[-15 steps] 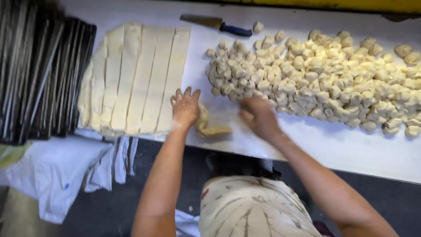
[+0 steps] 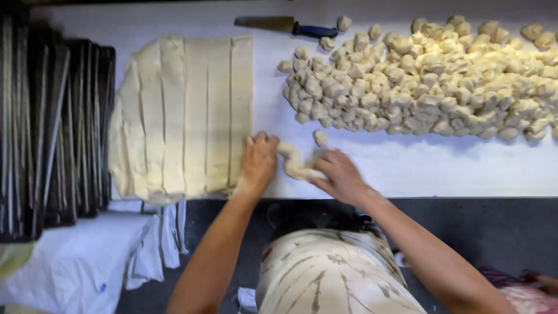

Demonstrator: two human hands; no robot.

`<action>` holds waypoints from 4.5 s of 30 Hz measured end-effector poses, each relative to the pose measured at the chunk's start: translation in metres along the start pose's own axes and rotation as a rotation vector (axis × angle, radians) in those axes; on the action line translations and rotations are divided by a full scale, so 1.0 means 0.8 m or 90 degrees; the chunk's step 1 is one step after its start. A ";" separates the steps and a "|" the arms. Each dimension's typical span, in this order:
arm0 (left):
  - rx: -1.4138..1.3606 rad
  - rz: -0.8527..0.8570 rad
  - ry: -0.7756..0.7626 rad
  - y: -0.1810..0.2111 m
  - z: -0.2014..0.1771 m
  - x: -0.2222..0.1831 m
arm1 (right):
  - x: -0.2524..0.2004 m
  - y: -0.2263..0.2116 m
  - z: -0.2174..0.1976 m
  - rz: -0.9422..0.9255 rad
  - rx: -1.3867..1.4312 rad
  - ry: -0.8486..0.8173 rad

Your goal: Rapidly pinching off small, uniform pieces of dough from long strips and accumulating them in a pile on a work surface.

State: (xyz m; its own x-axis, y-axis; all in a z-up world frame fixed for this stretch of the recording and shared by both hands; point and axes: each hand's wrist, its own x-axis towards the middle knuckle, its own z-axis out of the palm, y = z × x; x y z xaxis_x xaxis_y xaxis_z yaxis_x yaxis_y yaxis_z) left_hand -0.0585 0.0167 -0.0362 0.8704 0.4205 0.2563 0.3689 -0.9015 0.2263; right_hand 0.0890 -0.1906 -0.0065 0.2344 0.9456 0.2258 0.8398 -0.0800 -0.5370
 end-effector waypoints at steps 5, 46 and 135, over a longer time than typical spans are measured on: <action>-0.041 0.012 -0.093 0.032 -0.056 -0.050 | -0.068 -0.005 -0.009 0.151 -0.298 -0.036; 0.020 0.197 -0.008 0.029 0.027 -0.049 | -0.119 0.061 -0.012 0.376 -0.128 -0.001; -0.154 0.113 -0.128 0.163 0.018 0.033 | -0.041 -0.010 -0.061 0.499 0.220 0.136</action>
State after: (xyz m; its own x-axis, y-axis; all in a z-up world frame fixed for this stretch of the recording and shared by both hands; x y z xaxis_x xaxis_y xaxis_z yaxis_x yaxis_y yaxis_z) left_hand 0.0171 -0.0909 -0.0132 0.9697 0.2090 0.1268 0.1392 -0.8984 0.4166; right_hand 0.0987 -0.2364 0.0302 0.7967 0.5763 -0.1820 0.2120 -0.5485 -0.8089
